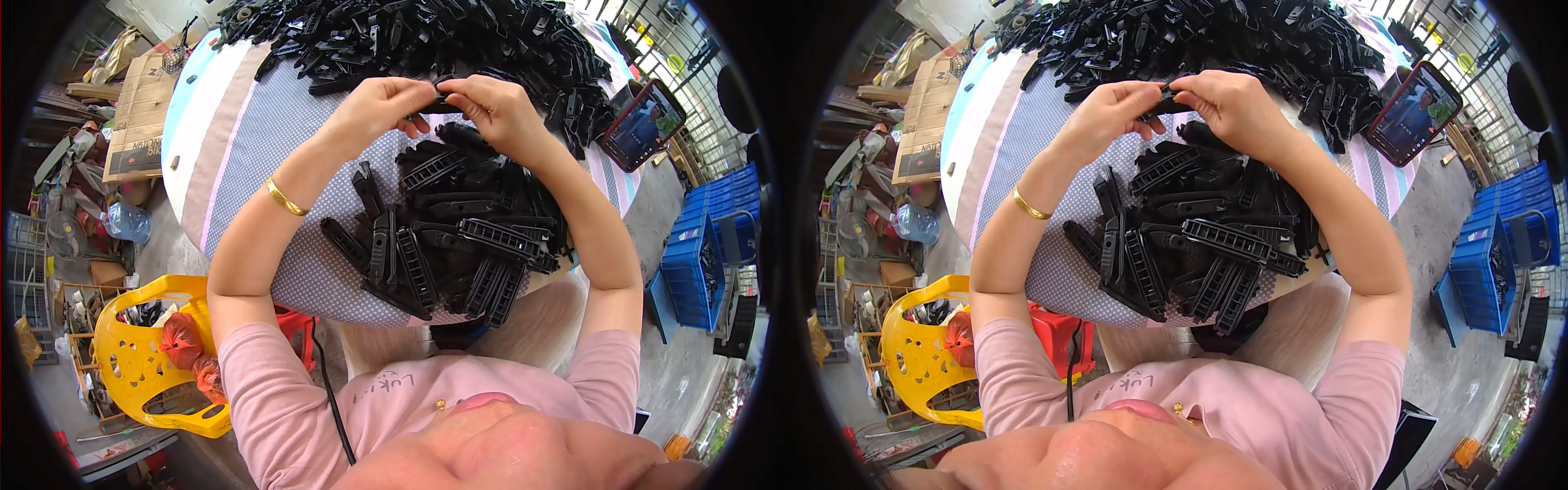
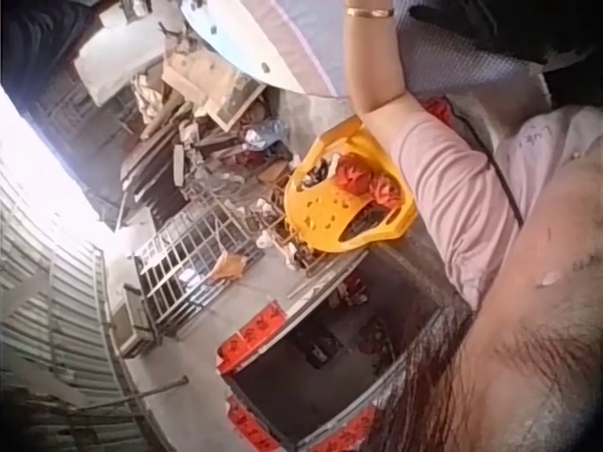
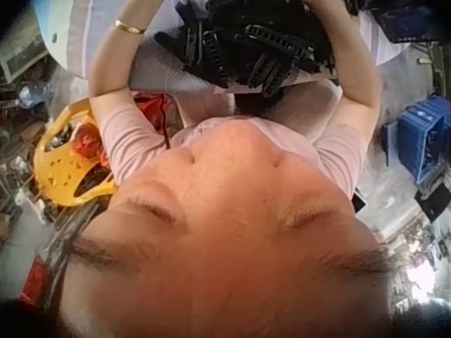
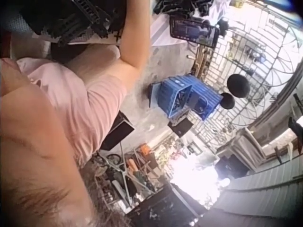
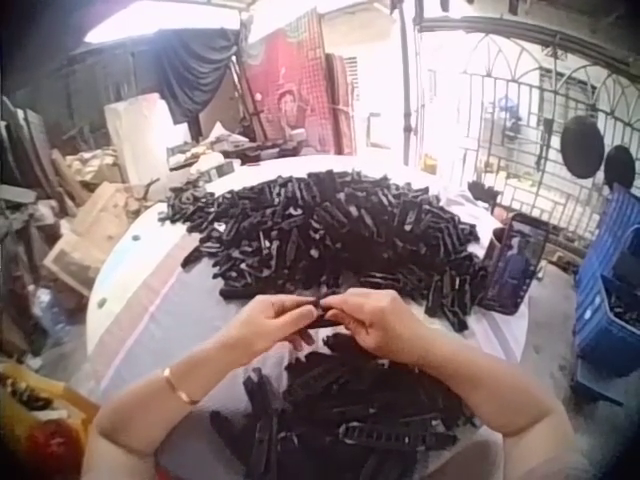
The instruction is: Assembling plastic hair clips by joining two halves together.
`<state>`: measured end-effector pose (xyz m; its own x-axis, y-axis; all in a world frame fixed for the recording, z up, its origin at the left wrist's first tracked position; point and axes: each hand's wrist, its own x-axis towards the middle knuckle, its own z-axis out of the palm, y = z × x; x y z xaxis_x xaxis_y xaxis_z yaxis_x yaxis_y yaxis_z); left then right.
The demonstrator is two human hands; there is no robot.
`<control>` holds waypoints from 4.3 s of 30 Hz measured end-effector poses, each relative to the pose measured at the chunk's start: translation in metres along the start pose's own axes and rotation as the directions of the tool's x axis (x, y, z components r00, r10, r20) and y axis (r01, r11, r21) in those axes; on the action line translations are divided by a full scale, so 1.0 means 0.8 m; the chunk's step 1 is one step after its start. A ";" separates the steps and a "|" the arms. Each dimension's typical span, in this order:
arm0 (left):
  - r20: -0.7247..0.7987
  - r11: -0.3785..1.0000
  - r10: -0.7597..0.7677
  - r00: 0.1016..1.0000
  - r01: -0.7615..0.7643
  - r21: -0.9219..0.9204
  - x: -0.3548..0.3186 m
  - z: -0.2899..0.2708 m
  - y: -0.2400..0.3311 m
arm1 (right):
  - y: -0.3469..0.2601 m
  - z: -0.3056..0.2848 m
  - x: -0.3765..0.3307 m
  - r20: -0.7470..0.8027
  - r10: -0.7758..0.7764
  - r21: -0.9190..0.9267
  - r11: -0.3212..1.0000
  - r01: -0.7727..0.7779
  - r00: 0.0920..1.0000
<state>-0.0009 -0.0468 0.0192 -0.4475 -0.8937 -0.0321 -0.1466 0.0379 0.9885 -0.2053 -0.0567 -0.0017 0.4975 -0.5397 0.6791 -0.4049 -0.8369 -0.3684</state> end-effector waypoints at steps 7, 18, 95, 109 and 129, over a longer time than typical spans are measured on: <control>-0.052 0.907 0.121 0.991 -0.089 0.411 -0.003 0.006 -0.004 | -0.009 0.000 -0.003 0.018 0.027 -0.032 0.999 -0.026 0.999; 0.083 0.586 0.512 0.855 -0.418 0.694 -0.005 0.013 -0.009 | 0.000 -0.019 0.000 0.220 0.066 -0.067 0.996 -0.052 0.973; 0.114 0.467 0.502 0.858 -0.379 0.799 -0.006 0.004 -0.002 | -0.012 -0.015 0.000 0.123 0.113 -0.179 0.980 -0.090 0.986; 0.198 0.627 0.404 0.893 -0.428 0.651 0.014 0.007 -0.041 | 0.079 -0.045 -0.001 -0.013 0.484 0.177 0.863 -0.474 0.875; -0.388 0.438 0.343 0.856 0.220 0.872 0.025 -0.104 -0.042 | 0.055 -0.004 -0.013 0.036 0.294 -0.561 0.797 -0.224 0.955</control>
<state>0.0685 -0.1035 -0.0022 -0.0910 -0.9250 0.3689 -0.9315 0.2101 0.2970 -0.2304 -0.0877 -0.0231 0.3841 -0.7648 0.5173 -0.8643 -0.4949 -0.0900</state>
